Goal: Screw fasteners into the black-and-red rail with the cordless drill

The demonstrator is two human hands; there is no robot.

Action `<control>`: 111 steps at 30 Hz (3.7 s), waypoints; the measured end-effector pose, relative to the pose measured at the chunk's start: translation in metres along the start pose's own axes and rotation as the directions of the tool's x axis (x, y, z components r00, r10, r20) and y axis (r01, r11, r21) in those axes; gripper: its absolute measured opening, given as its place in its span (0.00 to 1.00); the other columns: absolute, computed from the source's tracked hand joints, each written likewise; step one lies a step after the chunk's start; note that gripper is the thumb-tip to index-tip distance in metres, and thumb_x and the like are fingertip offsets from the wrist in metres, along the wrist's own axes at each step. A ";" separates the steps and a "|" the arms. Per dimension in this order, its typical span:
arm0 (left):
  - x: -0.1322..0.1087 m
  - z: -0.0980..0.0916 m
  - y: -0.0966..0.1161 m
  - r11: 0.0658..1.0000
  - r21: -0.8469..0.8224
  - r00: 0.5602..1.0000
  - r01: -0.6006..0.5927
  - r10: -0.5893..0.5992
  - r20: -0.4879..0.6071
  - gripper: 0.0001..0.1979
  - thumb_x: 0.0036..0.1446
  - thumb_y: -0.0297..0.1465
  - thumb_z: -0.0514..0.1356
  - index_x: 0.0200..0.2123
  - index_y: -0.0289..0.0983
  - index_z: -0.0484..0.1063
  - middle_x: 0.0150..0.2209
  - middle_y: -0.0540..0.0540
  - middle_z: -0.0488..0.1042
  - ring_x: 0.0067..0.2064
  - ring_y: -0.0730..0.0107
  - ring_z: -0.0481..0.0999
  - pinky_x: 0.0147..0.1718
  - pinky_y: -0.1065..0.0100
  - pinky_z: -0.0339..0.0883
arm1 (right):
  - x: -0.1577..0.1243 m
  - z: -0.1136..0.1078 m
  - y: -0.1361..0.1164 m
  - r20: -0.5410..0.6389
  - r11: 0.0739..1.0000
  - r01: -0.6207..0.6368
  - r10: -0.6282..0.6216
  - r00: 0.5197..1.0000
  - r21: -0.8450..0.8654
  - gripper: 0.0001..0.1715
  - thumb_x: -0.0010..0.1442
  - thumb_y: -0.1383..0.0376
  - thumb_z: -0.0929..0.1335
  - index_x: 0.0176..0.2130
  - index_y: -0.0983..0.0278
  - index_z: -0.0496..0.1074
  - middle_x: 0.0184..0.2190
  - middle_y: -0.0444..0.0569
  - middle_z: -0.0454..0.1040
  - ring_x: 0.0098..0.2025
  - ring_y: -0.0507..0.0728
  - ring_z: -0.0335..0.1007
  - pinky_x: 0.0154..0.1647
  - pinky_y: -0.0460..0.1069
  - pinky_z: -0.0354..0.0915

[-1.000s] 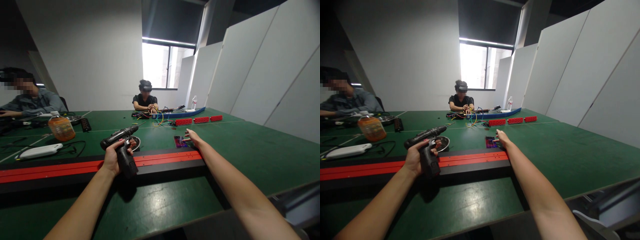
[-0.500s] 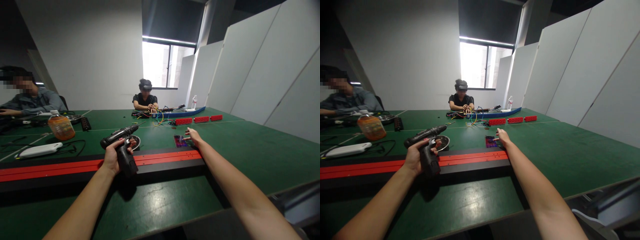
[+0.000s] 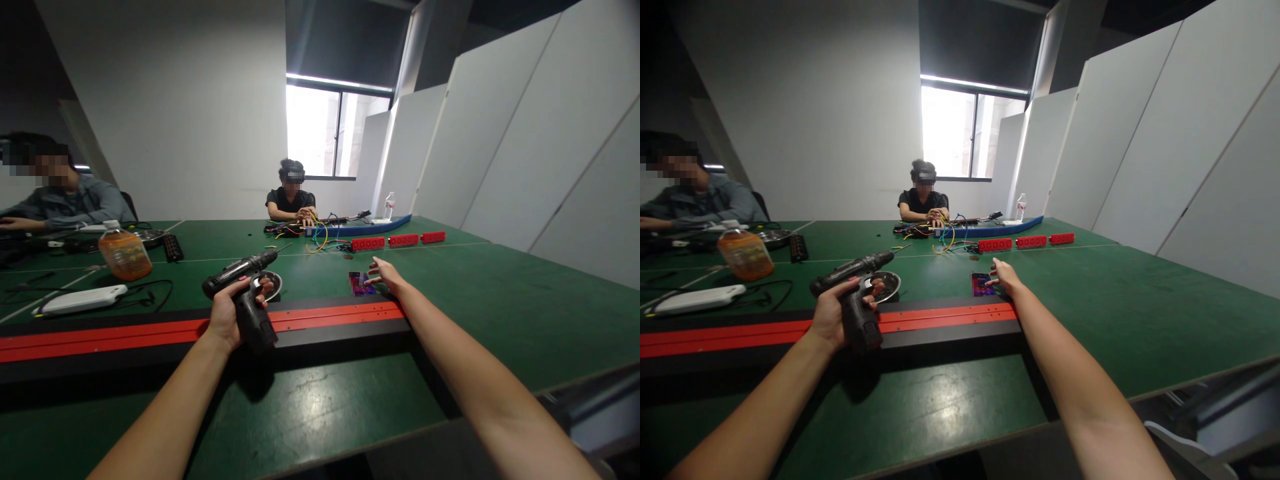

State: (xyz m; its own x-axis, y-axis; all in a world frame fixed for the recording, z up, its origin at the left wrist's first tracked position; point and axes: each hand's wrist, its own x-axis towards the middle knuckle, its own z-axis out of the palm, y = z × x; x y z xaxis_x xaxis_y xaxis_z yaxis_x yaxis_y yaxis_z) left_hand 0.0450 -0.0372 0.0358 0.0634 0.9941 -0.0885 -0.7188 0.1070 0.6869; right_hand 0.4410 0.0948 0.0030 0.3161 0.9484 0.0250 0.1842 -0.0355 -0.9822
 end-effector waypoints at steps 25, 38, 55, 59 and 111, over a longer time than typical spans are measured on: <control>-0.008 0.007 0.001 0.998 -0.048 0.995 0.050 -0.054 -0.084 0.12 0.57 0.26 0.57 0.42 0.27 0.75 0.37 0.35 0.79 0.22 0.74 0.70 0.21 0.69 0.72 | -0.026 -0.005 0.003 0.041 0.933 0.126 -0.119 0.992 -0.336 0.20 0.67 0.49 0.62 0.39 0.62 0.70 0.33 0.48 0.79 0.19 0.51 0.70 0.29 0.48 0.67; -0.016 0.009 -0.005 0.995 -0.081 0.971 0.051 -0.068 -0.227 0.11 0.56 0.24 0.57 0.41 0.29 0.76 0.37 0.37 0.76 0.22 0.76 0.66 0.22 0.70 0.71 | -0.053 -0.018 0.002 0.135 0.907 0.146 -0.100 0.986 -0.396 0.19 0.67 0.50 0.60 0.42 0.60 0.69 0.43 0.49 0.79 0.25 0.54 0.76 0.39 0.50 0.67; -0.013 0.005 -0.001 0.982 -0.168 0.951 0.089 -0.134 -0.279 0.14 0.57 0.25 0.55 0.46 0.29 0.75 0.37 0.37 0.75 0.23 0.77 0.66 0.22 0.71 0.71 | -0.049 -0.017 0.001 0.070 0.955 0.078 -0.060 0.996 -0.285 0.18 0.66 0.51 0.61 0.38 0.61 0.69 0.41 0.52 0.78 0.28 0.57 0.78 0.41 0.52 0.69; -0.013 0.005 0.000 0.980 -0.180 0.952 0.087 -0.135 -0.273 0.14 0.58 0.25 0.55 0.45 0.28 0.75 0.38 0.36 0.76 0.22 0.78 0.65 0.22 0.71 0.71 | -0.042 -0.011 -0.001 0.199 0.987 0.113 -0.088 0.976 -0.116 0.18 0.65 0.50 0.64 0.45 0.61 0.68 0.46 0.53 0.77 0.39 0.60 0.80 0.47 0.54 0.70; -0.013 0.006 0.001 0.981 -0.175 0.951 0.078 -0.126 -0.282 0.15 0.59 0.26 0.55 0.46 0.25 0.73 0.38 0.35 0.74 0.24 0.77 0.65 0.23 0.72 0.71 | -0.092 -0.016 -0.014 0.549 0.726 0.476 -0.163 0.820 -0.495 0.40 0.70 0.45 0.54 0.73 0.58 0.45 0.72 0.54 0.53 0.72 0.62 0.49 0.72 0.64 0.44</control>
State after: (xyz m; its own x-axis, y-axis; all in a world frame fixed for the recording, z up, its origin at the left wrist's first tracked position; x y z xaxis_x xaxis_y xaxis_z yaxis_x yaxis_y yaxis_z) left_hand 0.0481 -0.0495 0.0421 -0.0441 0.9263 -0.3741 -0.8215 0.1795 0.5412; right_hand 0.4239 0.0033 0.0176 -0.2822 0.9562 0.0782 0.7454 0.2698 -0.6096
